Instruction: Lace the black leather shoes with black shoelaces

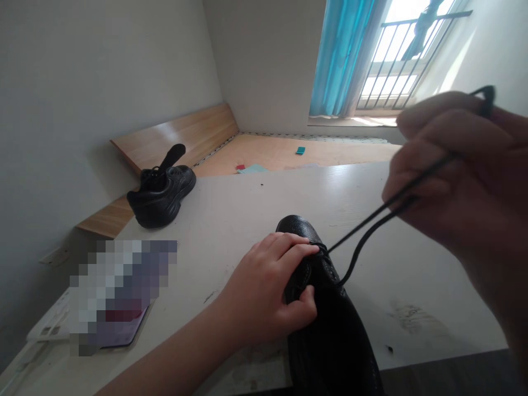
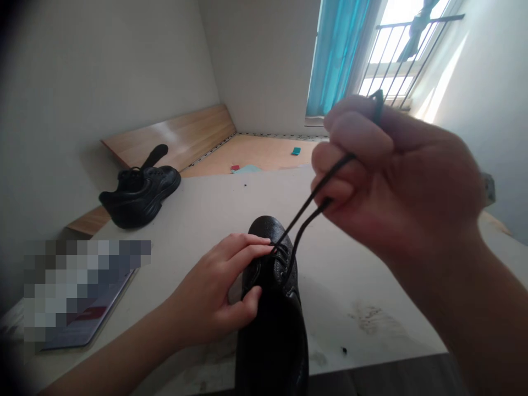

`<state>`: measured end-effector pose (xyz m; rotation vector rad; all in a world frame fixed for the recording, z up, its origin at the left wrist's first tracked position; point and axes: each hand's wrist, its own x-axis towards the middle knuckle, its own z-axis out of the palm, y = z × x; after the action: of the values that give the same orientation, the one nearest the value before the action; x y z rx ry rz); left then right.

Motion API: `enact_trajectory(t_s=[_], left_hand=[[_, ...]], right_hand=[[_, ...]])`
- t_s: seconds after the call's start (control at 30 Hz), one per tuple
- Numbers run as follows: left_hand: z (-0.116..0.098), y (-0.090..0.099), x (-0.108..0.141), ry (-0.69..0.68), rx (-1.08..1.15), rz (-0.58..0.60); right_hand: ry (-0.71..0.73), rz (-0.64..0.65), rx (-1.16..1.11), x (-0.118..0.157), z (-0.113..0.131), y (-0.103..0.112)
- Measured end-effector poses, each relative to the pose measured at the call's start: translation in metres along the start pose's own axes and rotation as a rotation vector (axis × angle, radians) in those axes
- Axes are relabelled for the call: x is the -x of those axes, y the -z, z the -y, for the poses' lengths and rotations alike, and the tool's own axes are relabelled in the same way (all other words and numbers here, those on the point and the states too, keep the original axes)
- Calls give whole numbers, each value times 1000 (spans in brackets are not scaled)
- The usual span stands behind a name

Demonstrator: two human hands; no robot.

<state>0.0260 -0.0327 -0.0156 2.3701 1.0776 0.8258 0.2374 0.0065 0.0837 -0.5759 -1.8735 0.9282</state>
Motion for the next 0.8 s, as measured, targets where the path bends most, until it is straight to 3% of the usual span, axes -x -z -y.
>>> enact_trajectory(t_s=[0.13,0.3,0.43,0.57,0.7,0.8], left_hand=[[3,5,1,-12,12,-44],[6,15,2,6,56,-11],[7,25,3,39,48,7],[13,29,2,107,141,-14],[16,23,-2,210,422,-22],[16,16,-4,296,511,-48]], right_hand=[[-293,-309,-224,-39,-8,-5],[-365,-375,-446,-66,-14,-31],[-344,-409,-508,-85,-16,-47],[-287,-336,-423,-102,-34,-54],[-63,-281,-136,-106,-54,-62],[121,-274,13,-100,-62,-70]])
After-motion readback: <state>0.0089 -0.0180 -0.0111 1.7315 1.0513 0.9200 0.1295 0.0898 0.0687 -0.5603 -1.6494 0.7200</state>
